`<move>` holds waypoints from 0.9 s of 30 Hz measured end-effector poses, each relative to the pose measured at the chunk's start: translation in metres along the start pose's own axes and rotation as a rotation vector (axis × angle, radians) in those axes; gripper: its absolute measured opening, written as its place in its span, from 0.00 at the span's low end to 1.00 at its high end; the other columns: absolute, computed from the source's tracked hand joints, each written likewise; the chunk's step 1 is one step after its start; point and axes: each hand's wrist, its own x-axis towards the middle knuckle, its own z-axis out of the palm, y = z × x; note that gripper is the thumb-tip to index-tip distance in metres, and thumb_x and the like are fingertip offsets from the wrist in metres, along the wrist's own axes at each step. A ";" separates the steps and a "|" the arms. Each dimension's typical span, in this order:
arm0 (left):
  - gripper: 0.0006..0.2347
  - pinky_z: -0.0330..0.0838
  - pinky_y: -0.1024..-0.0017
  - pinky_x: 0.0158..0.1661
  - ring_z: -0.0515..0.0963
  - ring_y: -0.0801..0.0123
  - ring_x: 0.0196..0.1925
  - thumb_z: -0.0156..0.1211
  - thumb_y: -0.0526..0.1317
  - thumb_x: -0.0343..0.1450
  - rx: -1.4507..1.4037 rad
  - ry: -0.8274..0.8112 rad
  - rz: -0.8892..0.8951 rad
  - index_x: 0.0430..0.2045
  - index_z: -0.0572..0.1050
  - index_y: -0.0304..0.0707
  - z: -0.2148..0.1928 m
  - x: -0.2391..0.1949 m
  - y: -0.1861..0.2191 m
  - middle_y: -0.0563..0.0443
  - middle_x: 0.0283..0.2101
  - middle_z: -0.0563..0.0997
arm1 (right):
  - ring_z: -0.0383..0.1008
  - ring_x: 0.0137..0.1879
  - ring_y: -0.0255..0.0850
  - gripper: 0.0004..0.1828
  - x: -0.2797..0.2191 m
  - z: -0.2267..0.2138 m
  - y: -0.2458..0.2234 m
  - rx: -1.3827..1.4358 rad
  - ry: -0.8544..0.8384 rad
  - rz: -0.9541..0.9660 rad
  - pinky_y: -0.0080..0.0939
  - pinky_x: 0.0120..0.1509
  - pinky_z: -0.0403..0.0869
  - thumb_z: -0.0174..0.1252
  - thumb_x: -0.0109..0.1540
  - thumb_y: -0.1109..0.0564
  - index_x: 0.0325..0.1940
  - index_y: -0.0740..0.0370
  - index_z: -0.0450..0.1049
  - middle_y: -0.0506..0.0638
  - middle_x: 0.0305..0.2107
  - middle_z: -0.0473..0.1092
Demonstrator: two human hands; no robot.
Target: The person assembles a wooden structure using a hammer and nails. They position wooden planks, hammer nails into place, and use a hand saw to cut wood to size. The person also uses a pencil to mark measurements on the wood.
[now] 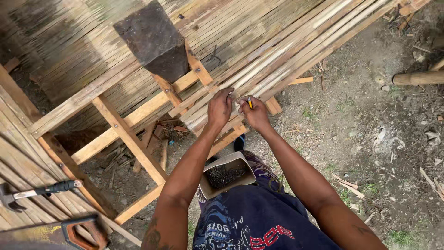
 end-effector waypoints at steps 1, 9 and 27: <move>0.13 0.73 0.55 0.50 0.79 0.43 0.51 0.56 0.32 0.71 0.033 -0.068 -0.031 0.50 0.78 0.39 0.016 0.014 0.005 0.38 0.50 0.81 | 0.70 0.30 0.30 0.10 0.004 -0.018 0.005 0.021 0.023 -0.051 0.32 0.34 0.70 0.55 0.70 0.54 0.48 0.63 0.77 0.46 0.26 0.74; 0.17 0.71 0.55 0.53 0.73 0.48 0.55 0.63 0.39 0.69 0.344 -0.207 0.030 0.53 0.76 0.44 0.109 0.065 0.039 0.43 0.53 0.75 | 0.71 0.25 0.30 0.11 0.028 -0.109 0.017 0.159 0.056 -0.043 0.32 0.29 0.74 0.53 0.70 0.54 0.48 0.64 0.76 0.47 0.26 0.73; 0.17 0.71 0.52 0.52 0.77 0.49 0.50 0.54 0.40 0.70 0.523 -0.234 -0.089 0.53 0.74 0.37 0.134 0.071 0.028 0.39 0.50 0.74 | 0.71 0.32 0.28 0.11 0.033 -0.153 0.028 0.131 0.019 0.001 0.30 0.33 0.69 0.53 0.70 0.56 0.49 0.63 0.77 0.45 0.28 0.73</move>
